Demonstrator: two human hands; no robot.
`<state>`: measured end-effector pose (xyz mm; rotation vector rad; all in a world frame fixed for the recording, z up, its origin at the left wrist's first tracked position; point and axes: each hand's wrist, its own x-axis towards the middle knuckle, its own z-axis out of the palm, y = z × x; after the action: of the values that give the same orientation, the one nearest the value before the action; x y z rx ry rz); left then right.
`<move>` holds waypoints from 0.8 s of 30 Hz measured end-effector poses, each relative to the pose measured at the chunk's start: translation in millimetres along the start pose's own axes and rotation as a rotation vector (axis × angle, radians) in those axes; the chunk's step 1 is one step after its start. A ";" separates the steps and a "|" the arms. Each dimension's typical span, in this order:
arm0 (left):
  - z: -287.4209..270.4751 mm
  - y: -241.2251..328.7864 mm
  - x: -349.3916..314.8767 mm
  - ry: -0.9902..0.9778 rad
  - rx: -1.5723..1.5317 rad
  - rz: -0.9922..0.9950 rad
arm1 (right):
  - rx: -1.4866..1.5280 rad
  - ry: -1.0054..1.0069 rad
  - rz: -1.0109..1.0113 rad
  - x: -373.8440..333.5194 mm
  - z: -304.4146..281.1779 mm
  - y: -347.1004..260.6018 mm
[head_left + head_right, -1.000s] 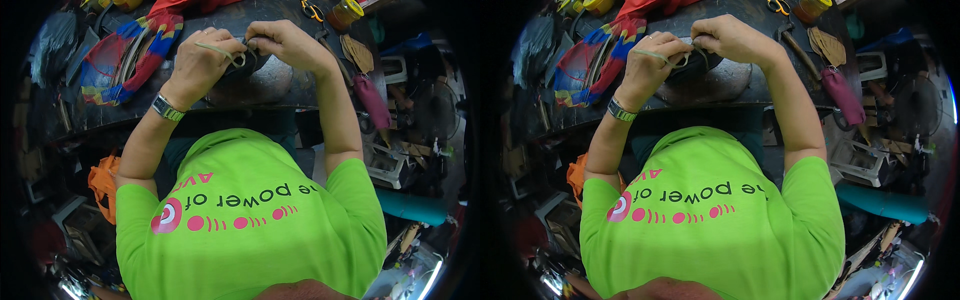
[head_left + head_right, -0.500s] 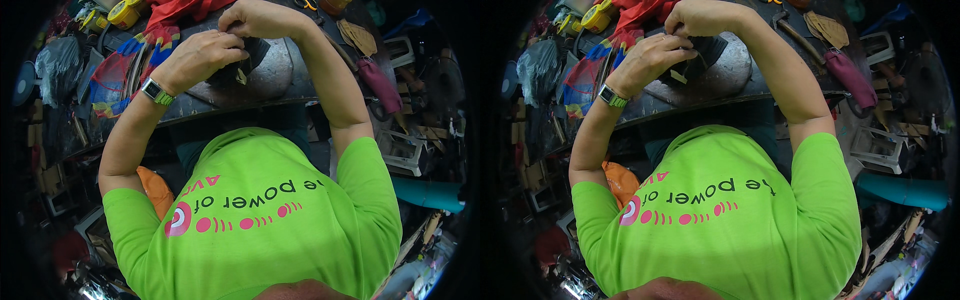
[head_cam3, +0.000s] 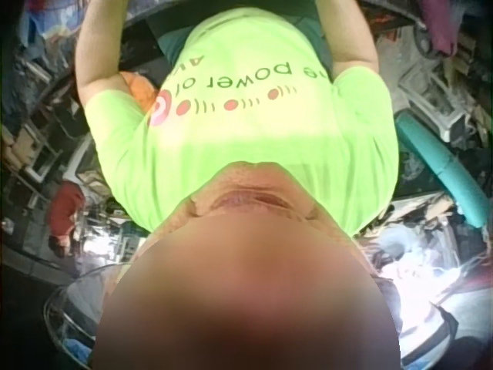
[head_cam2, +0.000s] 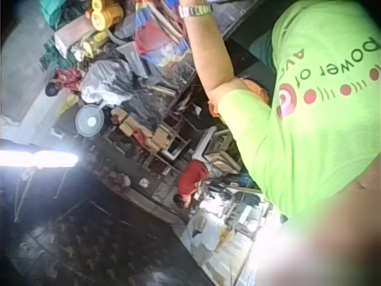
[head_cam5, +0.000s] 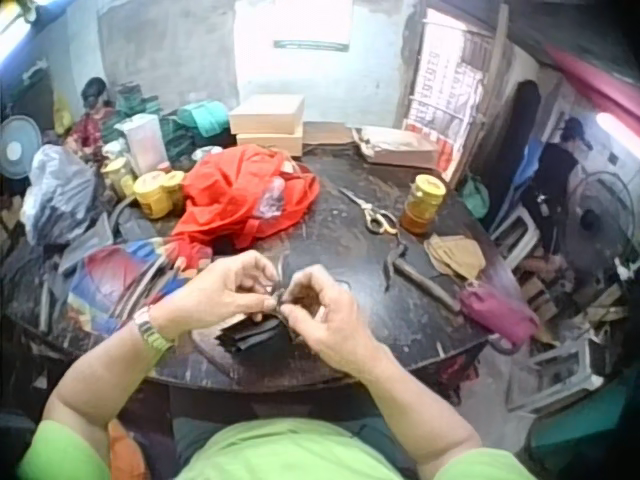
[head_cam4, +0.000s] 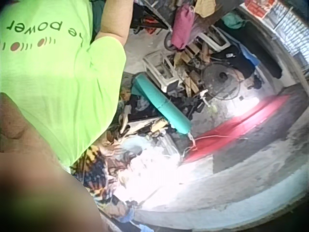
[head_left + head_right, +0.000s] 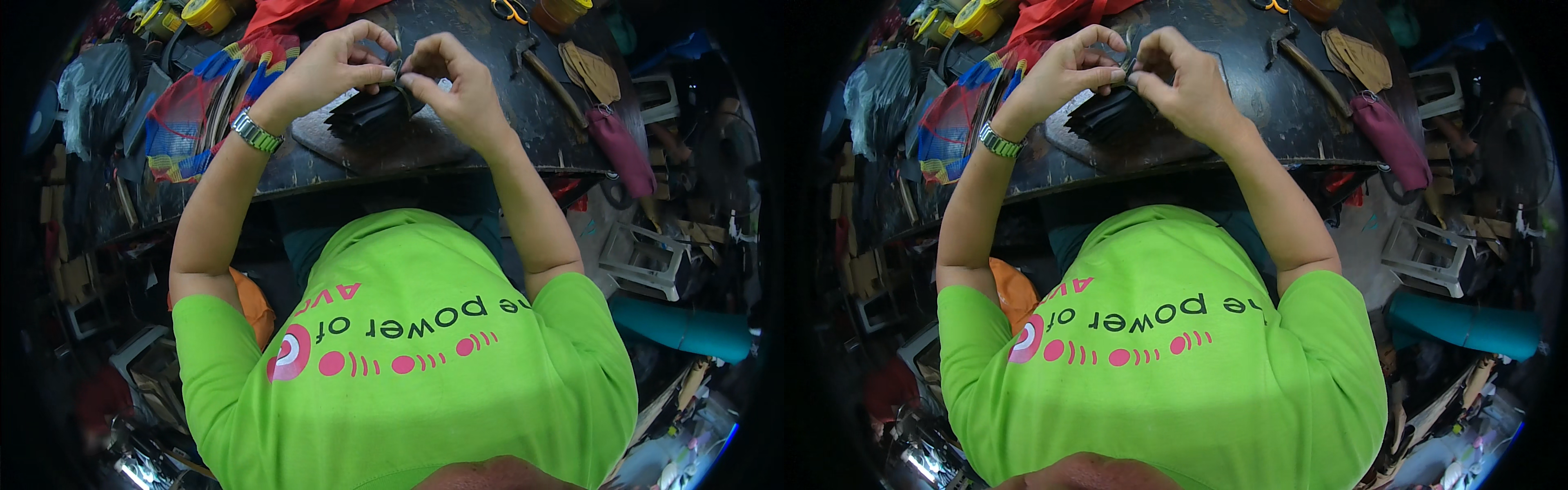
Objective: The person gathers black rubber pieces on a workbench, aligns them into a neat stack, and ties the bundle with a thin strip. They then place the bundle aside and retrieve more pieces from a red cloth bag, repeating the stacking process.
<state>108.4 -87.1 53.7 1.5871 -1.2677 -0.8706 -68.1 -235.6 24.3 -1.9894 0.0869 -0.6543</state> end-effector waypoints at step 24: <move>21.2 24.2 -29.9 0.243 0.867 0.305 | -0.507 0.108 -0.149 3.7 28.5 -17.1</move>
<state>74.0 -64.3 68.7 1.9776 -1.7604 0.1155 -54.9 -205.4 30.1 -2.4619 0.1858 -0.9036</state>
